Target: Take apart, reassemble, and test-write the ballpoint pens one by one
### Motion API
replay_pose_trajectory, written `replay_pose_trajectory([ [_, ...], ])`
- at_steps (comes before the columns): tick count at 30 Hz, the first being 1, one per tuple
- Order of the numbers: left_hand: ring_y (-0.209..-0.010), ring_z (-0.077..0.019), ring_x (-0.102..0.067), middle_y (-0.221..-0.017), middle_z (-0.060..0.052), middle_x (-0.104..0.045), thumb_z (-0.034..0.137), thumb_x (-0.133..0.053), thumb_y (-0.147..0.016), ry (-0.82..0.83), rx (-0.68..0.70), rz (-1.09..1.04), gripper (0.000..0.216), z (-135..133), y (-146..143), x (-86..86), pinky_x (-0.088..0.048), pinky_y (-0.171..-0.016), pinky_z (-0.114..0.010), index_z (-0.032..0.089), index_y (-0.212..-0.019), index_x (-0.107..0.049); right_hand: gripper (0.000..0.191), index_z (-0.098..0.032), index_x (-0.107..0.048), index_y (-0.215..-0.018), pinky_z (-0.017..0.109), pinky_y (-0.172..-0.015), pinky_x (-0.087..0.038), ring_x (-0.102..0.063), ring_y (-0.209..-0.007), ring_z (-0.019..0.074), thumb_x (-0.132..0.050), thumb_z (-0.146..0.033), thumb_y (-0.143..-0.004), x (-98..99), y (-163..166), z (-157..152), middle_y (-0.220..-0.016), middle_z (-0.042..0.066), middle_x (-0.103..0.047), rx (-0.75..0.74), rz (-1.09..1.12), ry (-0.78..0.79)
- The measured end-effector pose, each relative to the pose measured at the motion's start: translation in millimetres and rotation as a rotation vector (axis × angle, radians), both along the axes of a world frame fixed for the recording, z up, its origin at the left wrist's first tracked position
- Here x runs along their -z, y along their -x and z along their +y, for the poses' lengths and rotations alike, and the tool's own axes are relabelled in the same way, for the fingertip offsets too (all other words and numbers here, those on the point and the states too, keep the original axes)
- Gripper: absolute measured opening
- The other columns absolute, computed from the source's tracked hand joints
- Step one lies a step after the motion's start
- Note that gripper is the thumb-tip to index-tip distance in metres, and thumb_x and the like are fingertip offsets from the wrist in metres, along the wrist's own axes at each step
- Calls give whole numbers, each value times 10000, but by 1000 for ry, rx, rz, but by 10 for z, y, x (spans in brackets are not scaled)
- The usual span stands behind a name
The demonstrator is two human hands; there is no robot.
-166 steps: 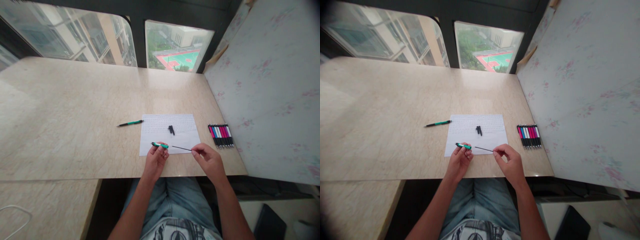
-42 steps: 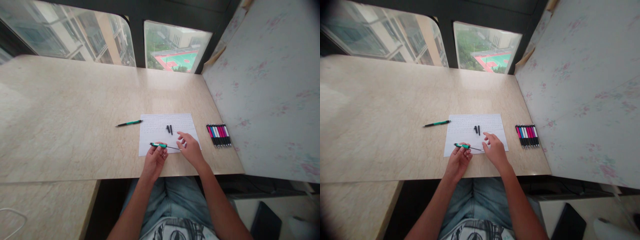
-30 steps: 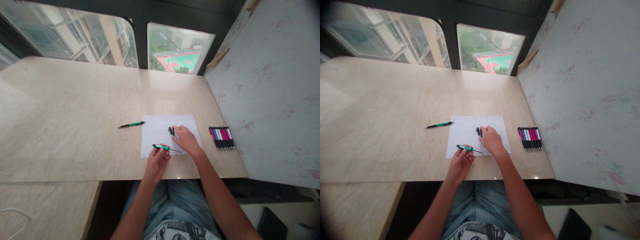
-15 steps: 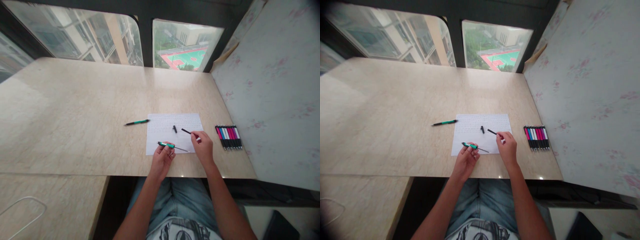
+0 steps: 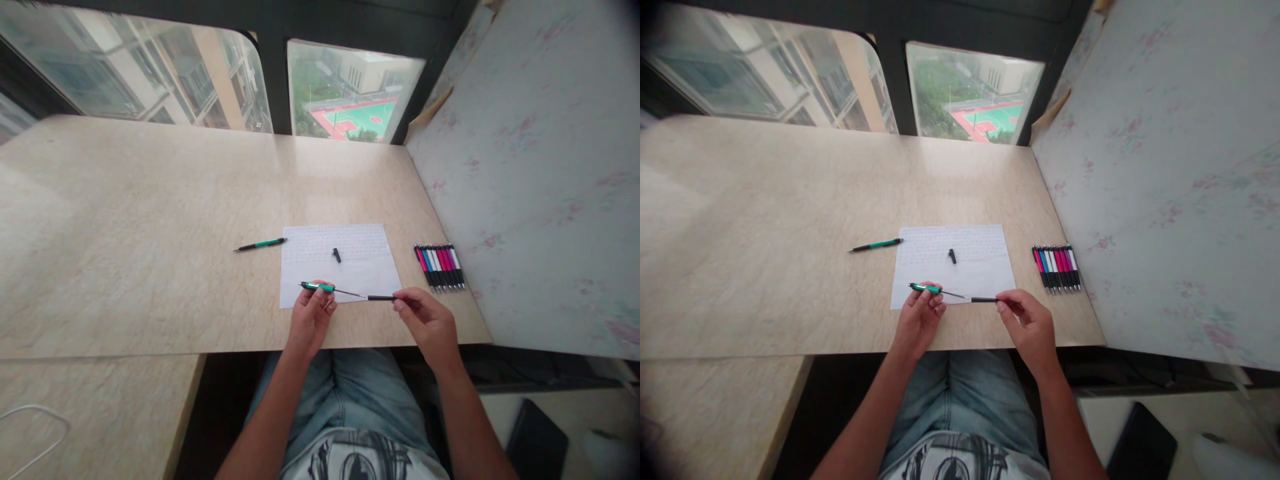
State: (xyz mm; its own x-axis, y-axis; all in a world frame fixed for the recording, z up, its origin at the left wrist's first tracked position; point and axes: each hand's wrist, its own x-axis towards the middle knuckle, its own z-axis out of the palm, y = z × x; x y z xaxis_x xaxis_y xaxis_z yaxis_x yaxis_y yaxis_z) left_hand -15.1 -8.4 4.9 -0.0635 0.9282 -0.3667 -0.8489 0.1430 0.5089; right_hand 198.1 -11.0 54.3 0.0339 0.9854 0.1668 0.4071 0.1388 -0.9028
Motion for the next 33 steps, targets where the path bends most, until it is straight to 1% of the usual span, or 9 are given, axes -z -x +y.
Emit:
replay_pose_trajectory([
  [7,-723,-93,-622,-908,-38,-710,231,-805,-736,4,8,23,229,-2,-6,18,-505,-677,-220,176,-925,-688,86,-230,-684,-910,336,-716,-569,-667,-795,199,-613,-273,-887,-15,150,20,-870,54,-705,-87,-111,-90],
  [11,-731,-102,-640,-909,-51,-724,235,-813,-728,-2,35,59,226,-2,-18,29,-500,-689,-227,166,-905,-691,82,-226,-672,-918,316,-690,-550,-654,-748,178,-595,-231,-891,-21,310,7,-852,43,-701,-123,-168,-119],
  [14,-749,-106,-650,-927,-59,-732,223,-803,-742,-21,57,72,208,-7,-19,30,-504,-727,-237,163,-909,-695,68,-221,-666,-898,301,-656,-541,-638,-703,166,-600,-229,-883,6,430,12,-807,31,-685,-118,-154,-106],
  [18,-767,-116,-658,-941,-67,-738,223,-805,-740,-23,80,66,209,-18,-13,20,-500,-739,-246,167,-910,-697,71,-217,-662,-885,300,-662,-546,-648,-722,174,-612,-268,-883,69,500,46,-800,34,-684,-61,-82,-69],
  [21,-777,-120,-657,-934,-67,-739,214,-806,-738,-33,83,63,201,-26,-13,8,-493,-740,-247,167,-901,-699,103,-213,-658,-867,296,-659,-534,-646,-719,175,-615,-305,-887,77,500,66,-794,37,-688,-49,-84,-55],
  [24,-793,-122,-655,-938,-58,-738,217,-803,-741,-40,83,65,195,-30,-16,8,-490,-741,-247,175,-901,-700,149,-209,-645,-835,279,-624,-497,-614,-665,161,-596,-333,-900,52,495,77,-740,20,-665,-56,-145,-68],
  [29,-807,-126,-656,-901,-52,-738,232,-816,-727,-55,99,99,218,-33,-25,31,-491,-777,-255,166,-904,-706,403,-200,-546,-622,268,-553,-389,-521,-527,131,-465,-372,-977,36,486,89,-556,-10,-545,-114,-274,-59],
  [31,-814,-124,-657,-906,-49,-738,227,-815,-727,-64,99,108,217,-33,-27,37,-491,-787,-255,169,-908,-709,397,-196,-574,-670,265,-570,-405,-562,-572,140,-428,-376,-992,43,482,95,-609,8,-591,-153,-237,-39],
  [33,-801,-116,-653,-908,-46,-738,226,-811,-731,-70,90,113,211,-33,-27,41,-490,-783,-248,172,-909,-710,294,-192,-626,-829,258,-594,-440,-616,-671,157,-462,-386,-976,51,479,101,-756,38,-665,-188,-186,-18],
])
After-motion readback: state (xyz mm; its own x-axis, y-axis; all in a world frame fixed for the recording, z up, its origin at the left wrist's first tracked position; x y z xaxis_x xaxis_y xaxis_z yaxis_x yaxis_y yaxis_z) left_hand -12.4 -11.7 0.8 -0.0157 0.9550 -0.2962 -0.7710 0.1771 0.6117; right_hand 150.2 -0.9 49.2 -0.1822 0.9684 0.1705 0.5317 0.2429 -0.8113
